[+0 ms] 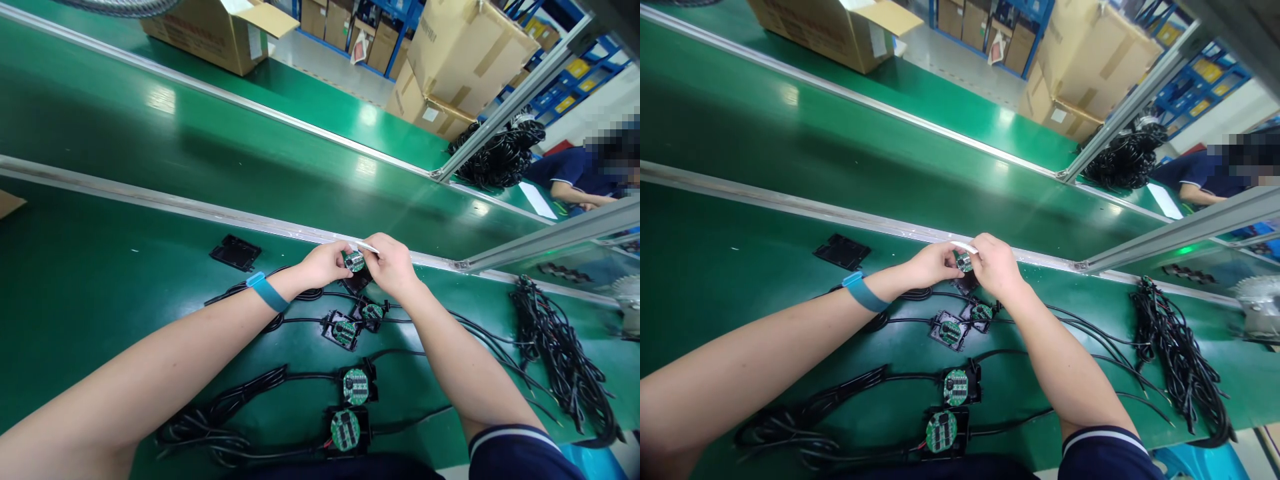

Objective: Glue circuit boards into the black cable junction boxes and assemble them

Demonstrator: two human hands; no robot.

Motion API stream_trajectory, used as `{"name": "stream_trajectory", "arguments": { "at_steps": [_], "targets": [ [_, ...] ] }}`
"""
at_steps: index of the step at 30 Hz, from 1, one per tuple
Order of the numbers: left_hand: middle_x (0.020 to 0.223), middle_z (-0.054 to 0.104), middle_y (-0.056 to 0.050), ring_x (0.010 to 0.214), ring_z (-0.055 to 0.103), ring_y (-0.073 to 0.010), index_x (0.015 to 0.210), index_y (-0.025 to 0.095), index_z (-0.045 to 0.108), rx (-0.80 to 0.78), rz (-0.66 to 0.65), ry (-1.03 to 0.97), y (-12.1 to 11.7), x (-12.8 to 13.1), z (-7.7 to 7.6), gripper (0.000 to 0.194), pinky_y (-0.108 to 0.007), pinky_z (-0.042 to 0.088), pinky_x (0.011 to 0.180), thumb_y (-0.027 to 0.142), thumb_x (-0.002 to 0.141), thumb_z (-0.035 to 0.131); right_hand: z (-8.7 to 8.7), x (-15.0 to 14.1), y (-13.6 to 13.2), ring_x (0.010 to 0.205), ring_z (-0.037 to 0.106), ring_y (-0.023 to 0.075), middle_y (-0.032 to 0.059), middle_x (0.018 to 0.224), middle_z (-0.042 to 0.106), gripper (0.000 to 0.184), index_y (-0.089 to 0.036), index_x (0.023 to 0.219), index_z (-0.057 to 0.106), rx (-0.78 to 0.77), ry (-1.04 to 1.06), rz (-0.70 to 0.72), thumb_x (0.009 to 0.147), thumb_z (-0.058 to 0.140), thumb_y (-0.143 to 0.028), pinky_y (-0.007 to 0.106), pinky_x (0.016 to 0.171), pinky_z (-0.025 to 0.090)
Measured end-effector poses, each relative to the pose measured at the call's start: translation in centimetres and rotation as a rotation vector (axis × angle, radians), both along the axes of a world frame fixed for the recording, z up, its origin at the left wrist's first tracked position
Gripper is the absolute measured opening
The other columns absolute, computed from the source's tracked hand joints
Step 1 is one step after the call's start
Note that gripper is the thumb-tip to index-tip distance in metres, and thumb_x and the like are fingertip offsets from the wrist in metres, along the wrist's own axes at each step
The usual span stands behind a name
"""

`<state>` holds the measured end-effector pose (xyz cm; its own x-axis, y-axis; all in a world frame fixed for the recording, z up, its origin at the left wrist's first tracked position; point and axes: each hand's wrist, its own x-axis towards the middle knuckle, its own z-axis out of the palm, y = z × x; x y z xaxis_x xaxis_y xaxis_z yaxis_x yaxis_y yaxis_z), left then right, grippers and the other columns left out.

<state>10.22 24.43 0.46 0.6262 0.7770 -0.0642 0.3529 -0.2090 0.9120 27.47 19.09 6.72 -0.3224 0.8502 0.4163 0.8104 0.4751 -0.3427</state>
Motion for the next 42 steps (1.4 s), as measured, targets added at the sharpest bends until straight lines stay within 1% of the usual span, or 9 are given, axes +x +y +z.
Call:
{"name": "stream_trajectory", "arguments": {
  "at_steps": [4, 10, 16, 22, 25, 28, 31, 36, 42],
  "targets": [
    [0.063, 0.058, 0.006, 0.06, 0.056, -0.0139, 0.097, 0.019, 0.062, 0.004, 0.001, -0.005, 0.0, -0.1, 0.0, 0.036, -0.025, 0.036, 0.056, 0.025, 0.064, 0.077, -0.1, -0.3, -0.6, 0.083, 0.063, 0.0201, 0.0064, 0.086, 0.068, 0.015, -0.022, 0.087, 0.063, -0.035, 0.05, 0.005, 0.092, 0.051, -0.015, 0.032, 0.077, 0.049],
    [0.066, 0.058, 0.005, 0.062, 0.055, -0.0139, 0.093, 0.019, 0.06, 0.026, -0.021, -0.058, 0.0, -0.3, 0.2, 0.03, -0.025, 0.039, 0.058, 0.023, 0.066, 0.073, -0.2, -0.8, -0.9, 0.082, 0.063, 0.02, 0.0074, 0.088, 0.069, 0.016, -0.021, 0.091, 0.064, -0.071, 0.019, 0.09, 0.093, 0.049, -0.016, 0.032, 0.075, 0.05],
    [0.061, 0.058, 0.006, 0.06, 0.056, -0.0143, 0.091, 0.019, 0.06, -0.004, -0.01, -0.023, 0.0, -0.3, 0.2, 0.031, -0.026, 0.036, 0.057, 0.027, 0.065, 0.076, 0.0, 0.1, -0.7, 0.084, 0.063, 0.0204, 0.0077, 0.087, 0.068, 0.015, -0.021, 0.088, 0.062, -0.063, -0.012, 0.026, 0.09, 0.05, -0.012, 0.032, 0.076, 0.049],
    [0.062, 0.059, 0.006, 0.06, 0.056, -0.0144, 0.094, 0.02, 0.06, 0.006, 0.01, 0.006, 0.0, -0.1, 0.2, 0.034, -0.026, 0.036, 0.058, 0.026, 0.065, 0.077, 0.1, 0.8, -0.9, 0.085, 0.065, 0.0206, 0.0068, 0.087, 0.069, 0.015, -0.022, 0.088, 0.063, -0.036, 0.008, 0.005, 0.092, 0.051, -0.016, 0.033, 0.078, 0.051],
    [0.063, 0.059, 0.006, 0.061, 0.056, -0.0145, 0.094, 0.02, 0.06, 0.002, 0.019, 0.02, 0.0, -0.1, 0.3, 0.035, -0.026, 0.036, 0.058, 0.025, 0.064, 0.077, 0.3, 0.3, -1.3, 0.085, 0.065, 0.0205, 0.0064, 0.088, 0.07, 0.014, -0.023, 0.089, 0.064, -0.001, 0.069, -0.003, 0.093, 0.051, -0.018, 0.034, 0.079, 0.051],
    [0.064, 0.06, 0.006, 0.061, 0.056, -0.0145, 0.093, 0.02, 0.06, -0.005, -0.001, 0.02, 0.0, -0.2, 0.4, 0.032, -0.026, 0.037, 0.059, 0.024, 0.065, 0.075, 0.3, -0.5, -1.6, 0.084, 0.065, 0.0203, 0.0064, 0.088, 0.07, 0.015, -0.023, 0.09, 0.065, -0.013, 0.109, 0.037, 0.094, 0.051, -0.018, 0.034, 0.079, 0.051],
    [0.07, 0.063, 0.004, 0.066, 0.058, -0.015, 0.093, 0.02, 0.061, 0.02, -0.028, -0.022, 0.0, -0.3, 0.4, 0.028, -0.026, 0.04, 0.063, 0.023, 0.067, 0.072, 0.0, -1.2, -1.7, 0.084, 0.065, 0.0204, 0.0068, 0.087, 0.071, 0.019, -0.024, 0.089, 0.065, -0.053, 0.114, 0.088, 0.096, 0.048, -0.02, 0.035, 0.079, 0.052],
    [0.076, 0.067, 0.002, 0.071, 0.06, -0.0161, 0.089, 0.02, 0.064, 0.038, -0.011, -0.066, 0.0, -0.3, 0.4, 0.028, -0.027, 0.044, 0.068, 0.026, 0.065, 0.077, -0.7, -1.3, -1.4, 0.082, 0.066, 0.0201, 0.0075, 0.087, 0.071, 0.019, -0.022, 0.089, 0.065, -0.018, 0.113, 0.138, 0.095, 0.048, -0.017, 0.034, 0.078, 0.052],
    [0.073, 0.067, 0.003, 0.07, 0.06, -0.0156, 0.091, 0.02, 0.064, 0.037, -0.015, -0.038, 0.1, -0.2, 0.1, 0.027, -0.026, 0.044, 0.067, 0.026, 0.067, 0.075, -0.5, -1.2, -1.3, 0.083, 0.065, 0.0202, 0.0073, 0.088, 0.071, 0.019, -0.021, 0.09, 0.067, -0.066, 0.05, 0.104, 0.093, 0.048, -0.016, 0.033, 0.078, 0.053]
  ]
}}
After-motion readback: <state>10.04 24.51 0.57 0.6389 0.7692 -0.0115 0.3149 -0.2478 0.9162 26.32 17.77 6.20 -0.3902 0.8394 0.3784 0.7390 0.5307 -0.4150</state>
